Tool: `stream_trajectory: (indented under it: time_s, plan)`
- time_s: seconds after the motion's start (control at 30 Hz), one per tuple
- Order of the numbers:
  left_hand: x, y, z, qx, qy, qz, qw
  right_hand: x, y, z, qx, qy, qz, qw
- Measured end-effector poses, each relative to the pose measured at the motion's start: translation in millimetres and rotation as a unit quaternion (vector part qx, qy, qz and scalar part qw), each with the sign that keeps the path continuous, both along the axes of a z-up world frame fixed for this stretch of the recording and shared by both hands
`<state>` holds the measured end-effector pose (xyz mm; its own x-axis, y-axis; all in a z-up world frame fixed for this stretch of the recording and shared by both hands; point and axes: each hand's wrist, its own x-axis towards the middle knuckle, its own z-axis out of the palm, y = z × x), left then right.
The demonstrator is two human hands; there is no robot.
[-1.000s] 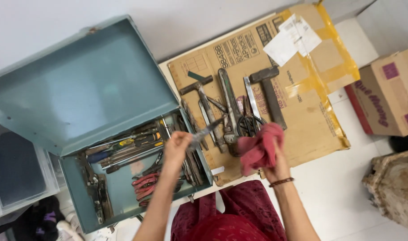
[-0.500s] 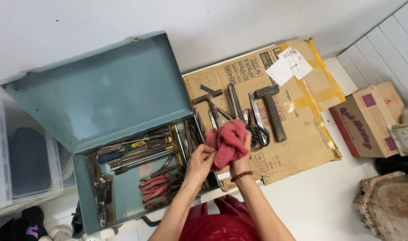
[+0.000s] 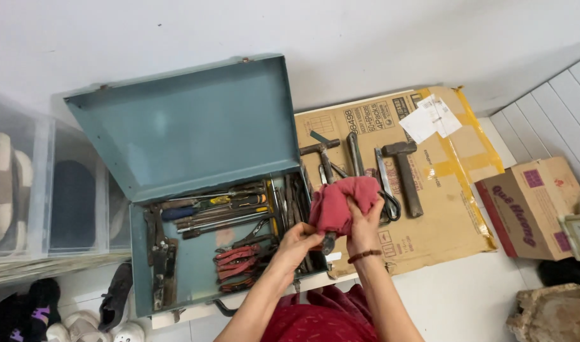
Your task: Organize and clean various tools inside a metal toolbox.
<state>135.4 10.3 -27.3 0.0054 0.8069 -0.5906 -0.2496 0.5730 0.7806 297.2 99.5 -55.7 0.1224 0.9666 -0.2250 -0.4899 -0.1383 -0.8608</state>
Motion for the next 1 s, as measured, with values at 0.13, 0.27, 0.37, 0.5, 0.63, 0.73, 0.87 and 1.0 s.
stream_trajectory:
  time_s: [0.13,0.27,0.37,0.5,0.63,0.73,0.87,1.0]
  plan:
    - [-0.9,-7.6,16.8,0.043,-0.036,0.019,0.998,-3.3,3.3,-7.8,0.027,-0.019,-0.023,0.999]
    - [-14.1,-14.7,29.4,0.011,-0.005,0.006,1.0,-4.1,9.5,12.7,0.046,0.013,-0.052,0.997]
    - [-29.6,-26.0,31.4,-0.014,0.013,-0.002,1.0,18.4,17.3,30.0,0.088,0.018,-0.074,0.993]
    - [-43.0,-36.1,-12.9,0.038,-0.021,0.106,0.993,45.3,9.1,49.9,0.119,-0.008,-0.01,0.993]
    - [-28.3,-23.9,-14.4,0.07,-0.032,0.209,0.975,-2.4,-27.3,73.5,-0.015,0.005,0.141,0.99]
    - [-13.8,-22.4,9.8,0.109,-0.051,0.268,0.956,-49.8,-56.9,67.6,-0.092,0.017,0.206,0.974]
    - [-13.9,-43.3,58.1,0.14,0.011,0.292,0.946,-75.1,-65.8,47.2,-0.121,-0.067,0.222,0.965]
    - [-11.0,-41.3,-21.6,0.178,0.289,0.27,0.901,-88.3,-62.9,55.7,-0.046,-0.08,0.187,0.978]
